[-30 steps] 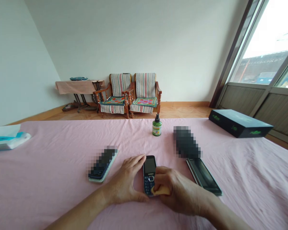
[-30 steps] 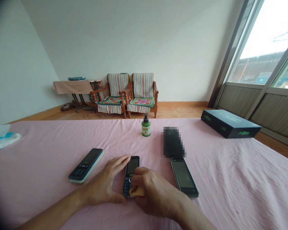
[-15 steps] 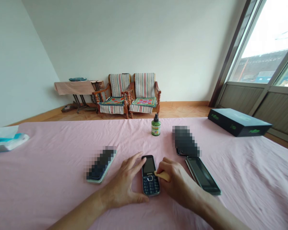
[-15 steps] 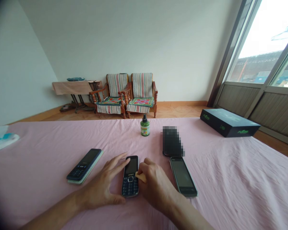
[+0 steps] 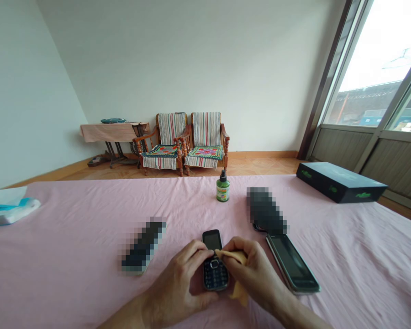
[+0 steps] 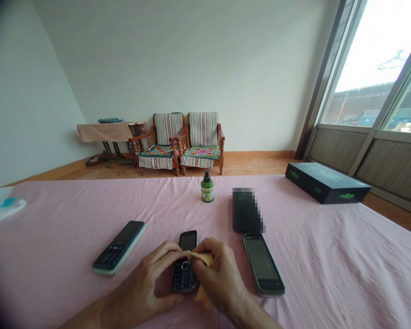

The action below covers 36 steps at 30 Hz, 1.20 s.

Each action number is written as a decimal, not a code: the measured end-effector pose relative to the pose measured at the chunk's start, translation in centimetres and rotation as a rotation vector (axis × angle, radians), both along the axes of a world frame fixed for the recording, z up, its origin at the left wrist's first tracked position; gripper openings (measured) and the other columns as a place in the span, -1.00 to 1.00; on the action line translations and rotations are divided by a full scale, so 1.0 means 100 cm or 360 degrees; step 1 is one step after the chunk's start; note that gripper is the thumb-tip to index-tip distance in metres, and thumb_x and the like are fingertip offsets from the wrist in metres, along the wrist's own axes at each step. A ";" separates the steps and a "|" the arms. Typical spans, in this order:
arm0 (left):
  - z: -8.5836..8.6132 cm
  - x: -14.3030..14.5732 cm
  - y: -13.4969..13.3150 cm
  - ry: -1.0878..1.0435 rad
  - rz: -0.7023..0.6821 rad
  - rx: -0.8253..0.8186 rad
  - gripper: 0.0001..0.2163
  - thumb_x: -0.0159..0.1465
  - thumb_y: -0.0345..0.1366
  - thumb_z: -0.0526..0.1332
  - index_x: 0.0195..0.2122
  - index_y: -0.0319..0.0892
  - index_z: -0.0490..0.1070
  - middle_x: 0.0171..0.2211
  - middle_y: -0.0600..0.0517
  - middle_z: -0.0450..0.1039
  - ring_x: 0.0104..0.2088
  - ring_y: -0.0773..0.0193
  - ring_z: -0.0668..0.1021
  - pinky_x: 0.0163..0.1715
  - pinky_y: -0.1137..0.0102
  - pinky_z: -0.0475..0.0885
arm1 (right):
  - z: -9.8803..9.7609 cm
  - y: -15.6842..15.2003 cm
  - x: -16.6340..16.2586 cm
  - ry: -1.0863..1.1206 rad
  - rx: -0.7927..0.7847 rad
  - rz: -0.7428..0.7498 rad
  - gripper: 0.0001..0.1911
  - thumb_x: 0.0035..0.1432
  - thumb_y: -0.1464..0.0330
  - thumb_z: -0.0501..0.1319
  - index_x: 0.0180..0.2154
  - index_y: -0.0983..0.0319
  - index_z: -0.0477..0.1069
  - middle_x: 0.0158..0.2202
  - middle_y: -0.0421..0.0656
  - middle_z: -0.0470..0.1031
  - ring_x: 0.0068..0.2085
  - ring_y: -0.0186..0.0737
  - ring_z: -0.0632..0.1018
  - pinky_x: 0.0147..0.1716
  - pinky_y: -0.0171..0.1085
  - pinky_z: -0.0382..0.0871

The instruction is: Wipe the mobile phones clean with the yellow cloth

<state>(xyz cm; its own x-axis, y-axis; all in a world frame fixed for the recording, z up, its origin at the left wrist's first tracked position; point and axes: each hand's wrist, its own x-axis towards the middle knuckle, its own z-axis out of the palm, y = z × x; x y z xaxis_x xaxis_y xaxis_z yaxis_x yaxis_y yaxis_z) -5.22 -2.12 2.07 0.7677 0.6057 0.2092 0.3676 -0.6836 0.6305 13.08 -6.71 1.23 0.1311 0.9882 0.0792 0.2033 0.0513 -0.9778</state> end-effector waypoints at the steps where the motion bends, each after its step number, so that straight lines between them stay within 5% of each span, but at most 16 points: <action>1: 0.000 0.000 0.000 -0.0037 -0.0009 -0.0005 -0.48 0.04 -0.46 0.35 0.05 -0.09 0.32 -0.05 0.01 0.34 -0.03 0.16 0.42 0.02 0.35 0.35 | 0.001 0.000 -0.001 0.0088 -0.0008 0.0024 -0.87 0.00 0.35 0.20 -0.50 0.29 0.42 -0.60 -0.28 0.30 -0.55 -0.39 0.27 -0.58 -0.42 0.09; 6: -0.003 0.003 -0.001 -0.0120 0.0003 0.0003 -0.51 0.02 -0.50 0.32 0.00 -0.10 0.35 -0.12 0.02 0.39 -0.11 0.16 0.46 -0.09 0.37 0.39 | 0.002 -0.005 -0.012 0.0251 0.0059 0.0121 -0.83 0.01 0.30 0.23 -0.48 0.30 0.39 -0.57 -0.26 0.31 -0.53 -0.39 0.26 -0.55 -0.41 0.11; 9: -0.009 0.002 -0.001 -0.0098 0.0123 0.0127 -0.71 0.08 -0.51 0.25 -0.16 -0.15 0.42 -0.26 0.02 0.43 -0.24 0.19 0.49 -0.23 0.40 0.39 | -0.001 -0.005 -0.014 0.0153 0.0167 0.0181 -0.87 0.05 0.34 0.21 -0.47 0.28 0.40 -0.52 -0.22 0.36 -0.49 -0.35 0.32 -0.51 -0.39 0.18; 16: -0.009 0.002 -0.007 -0.0025 0.0320 0.0197 -0.89 0.17 -0.48 0.14 -0.41 -0.17 0.41 -0.47 0.06 0.41 -0.43 0.26 0.47 -0.39 0.43 0.35 | -0.006 0.005 0.014 -0.0465 0.0483 -0.0265 -0.91 0.14 0.37 0.17 -0.39 0.22 0.42 -0.43 -0.18 0.39 -0.41 -0.25 0.43 -0.41 -0.34 0.25; 25: 0.003 0.006 -0.015 -0.0113 0.0152 -0.0145 -0.53 0.03 -0.50 0.23 0.01 -0.08 0.39 -0.27 0.08 0.52 -0.31 0.21 0.54 -0.23 0.40 0.48 | -0.015 0.013 0.018 -0.0720 0.0556 -0.0329 -0.84 0.18 0.43 0.11 -0.28 0.20 0.47 -0.33 -0.13 0.43 -0.33 -0.21 0.50 -0.35 -0.32 0.34; 31: -0.016 0.002 -0.019 -0.0125 0.0159 -0.0013 -0.23 0.02 -0.50 0.35 0.24 0.04 0.11 0.03 0.06 0.46 -0.04 0.13 0.53 0.01 0.38 0.43 | -0.020 0.019 0.019 -0.0712 0.0575 -0.0284 -0.82 0.17 0.46 0.13 -0.24 0.21 0.49 -0.33 -0.15 0.43 -0.32 -0.23 0.51 -0.33 -0.34 0.35; 36: -0.030 -0.002 -0.020 -0.0072 0.0106 0.0116 -0.33 0.07 -0.45 0.38 0.17 0.08 0.18 -0.04 0.10 0.50 -0.08 0.13 0.57 -0.01 0.39 0.44 | -0.015 0.020 0.013 -0.0633 0.0633 -0.0199 -0.78 0.20 0.49 0.10 -0.23 0.20 0.50 -0.32 -0.15 0.42 -0.30 -0.25 0.50 -0.31 -0.35 0.35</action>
